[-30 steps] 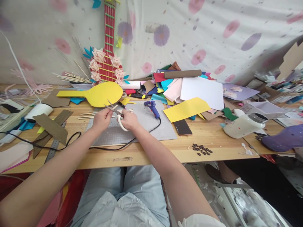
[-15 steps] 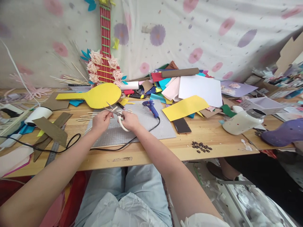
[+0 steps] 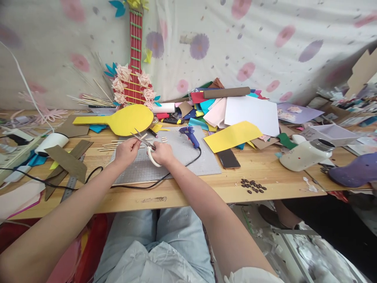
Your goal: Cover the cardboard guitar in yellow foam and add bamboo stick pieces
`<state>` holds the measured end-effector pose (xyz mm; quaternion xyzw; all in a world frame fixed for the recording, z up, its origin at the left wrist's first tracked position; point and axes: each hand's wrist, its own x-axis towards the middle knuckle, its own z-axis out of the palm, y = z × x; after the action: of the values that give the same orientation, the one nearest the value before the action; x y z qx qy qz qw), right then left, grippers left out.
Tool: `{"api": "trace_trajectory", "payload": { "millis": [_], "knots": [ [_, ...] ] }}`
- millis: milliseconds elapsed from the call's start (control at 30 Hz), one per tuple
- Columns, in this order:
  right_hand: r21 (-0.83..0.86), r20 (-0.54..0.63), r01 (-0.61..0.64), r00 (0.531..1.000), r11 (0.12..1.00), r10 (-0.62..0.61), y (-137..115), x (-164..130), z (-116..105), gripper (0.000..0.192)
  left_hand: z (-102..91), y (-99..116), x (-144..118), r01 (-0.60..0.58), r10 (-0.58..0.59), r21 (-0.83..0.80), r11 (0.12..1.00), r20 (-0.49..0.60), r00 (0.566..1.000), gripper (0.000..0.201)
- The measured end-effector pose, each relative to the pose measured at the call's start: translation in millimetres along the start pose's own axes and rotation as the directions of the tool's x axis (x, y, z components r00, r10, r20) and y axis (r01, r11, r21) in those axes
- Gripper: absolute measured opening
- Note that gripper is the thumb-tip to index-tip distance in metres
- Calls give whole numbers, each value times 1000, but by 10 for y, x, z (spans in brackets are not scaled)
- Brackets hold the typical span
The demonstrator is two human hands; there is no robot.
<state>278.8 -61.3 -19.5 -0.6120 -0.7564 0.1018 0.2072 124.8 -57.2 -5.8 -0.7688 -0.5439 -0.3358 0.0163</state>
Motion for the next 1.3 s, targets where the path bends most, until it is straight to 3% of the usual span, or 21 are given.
{"api": "trace_trajectory", "payload": {
  "millis": [100,367,533,733,867,1100,1300],
  "knots": [
    [25,-12,8,1000,1000,-7,26,5,-2,27,-22,10,38,21,-21,-4,1000,17,1000,26],
    [134,-77,103,993,986,-94,104,-1,0,22,-91,-2,99,28,17,-174,984,253,967,29],
    [50,-62,22,998,999,-19,43,-6,23,24,-96,-36,100,47,-8,-164,985,231,973,32],
    [-8,-32,-5,999,1000,5,45,-17,10,27,-82,-5,109,83,-60,-66,994,293,954,32],
    [-17,-43,0,999,1000,0,64,12,-28,27,-85,75,100,141,-149,49,989,220,964,31],
    [59,-123,110,987,992,-102,86,23,20,21,-69,65,34,81,-55,-189,979,141,988,20],
    [52,-109,128,987,990,-122,50,24,60,19,-119,18,35,75,-26,-299,951,166,986,14]
  ]
}}
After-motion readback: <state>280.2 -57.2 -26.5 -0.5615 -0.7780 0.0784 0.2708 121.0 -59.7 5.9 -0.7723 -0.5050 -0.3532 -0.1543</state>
